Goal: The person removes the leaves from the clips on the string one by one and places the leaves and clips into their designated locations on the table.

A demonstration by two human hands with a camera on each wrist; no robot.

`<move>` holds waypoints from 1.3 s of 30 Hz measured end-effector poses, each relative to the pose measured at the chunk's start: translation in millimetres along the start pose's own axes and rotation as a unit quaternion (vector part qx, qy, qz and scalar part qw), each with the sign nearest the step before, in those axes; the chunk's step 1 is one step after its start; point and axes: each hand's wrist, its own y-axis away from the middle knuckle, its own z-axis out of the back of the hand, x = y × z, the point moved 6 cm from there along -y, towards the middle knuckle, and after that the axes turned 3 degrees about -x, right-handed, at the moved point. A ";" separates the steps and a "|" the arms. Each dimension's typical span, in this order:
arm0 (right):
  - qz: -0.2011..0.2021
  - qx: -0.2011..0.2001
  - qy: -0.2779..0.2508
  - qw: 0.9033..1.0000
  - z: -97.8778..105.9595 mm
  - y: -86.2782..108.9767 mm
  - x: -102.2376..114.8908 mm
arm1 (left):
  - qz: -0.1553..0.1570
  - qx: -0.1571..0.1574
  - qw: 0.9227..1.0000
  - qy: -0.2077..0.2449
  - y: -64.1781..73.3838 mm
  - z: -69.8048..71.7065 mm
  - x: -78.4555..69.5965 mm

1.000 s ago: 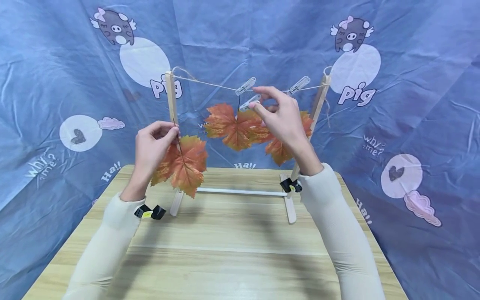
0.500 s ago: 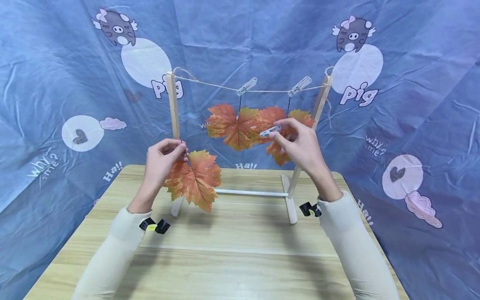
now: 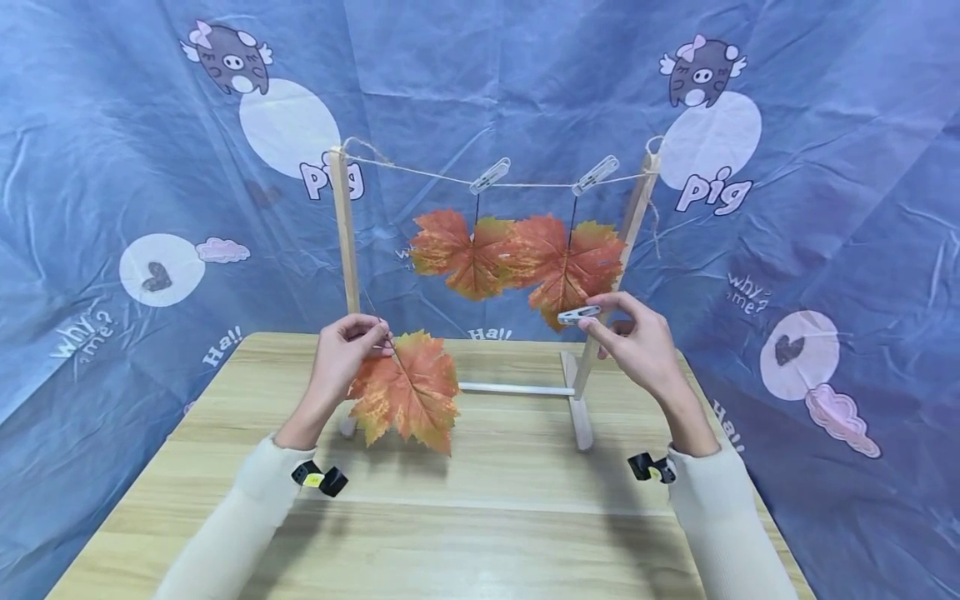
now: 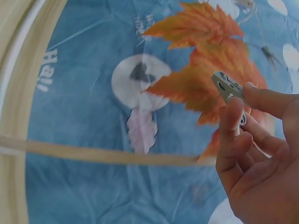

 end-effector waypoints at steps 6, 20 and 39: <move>0.001 0.001 -0.008 1.000 7.4 12.6 -27.6 | 0.041 -0.004 0.998 0.037 6.4 -1.3 24.4; -0.074 0.010 -0.027 0.997 12.2 35.2 -104.2 | 0.109 -0.038 0.991 0.072 15.0 1.8 87.6; -0.158 0.037 -0.019 0.987 -20.9 47.7 -186.4 | 0.177 -0.085 0.978 0.075 31.5 3.6 148.7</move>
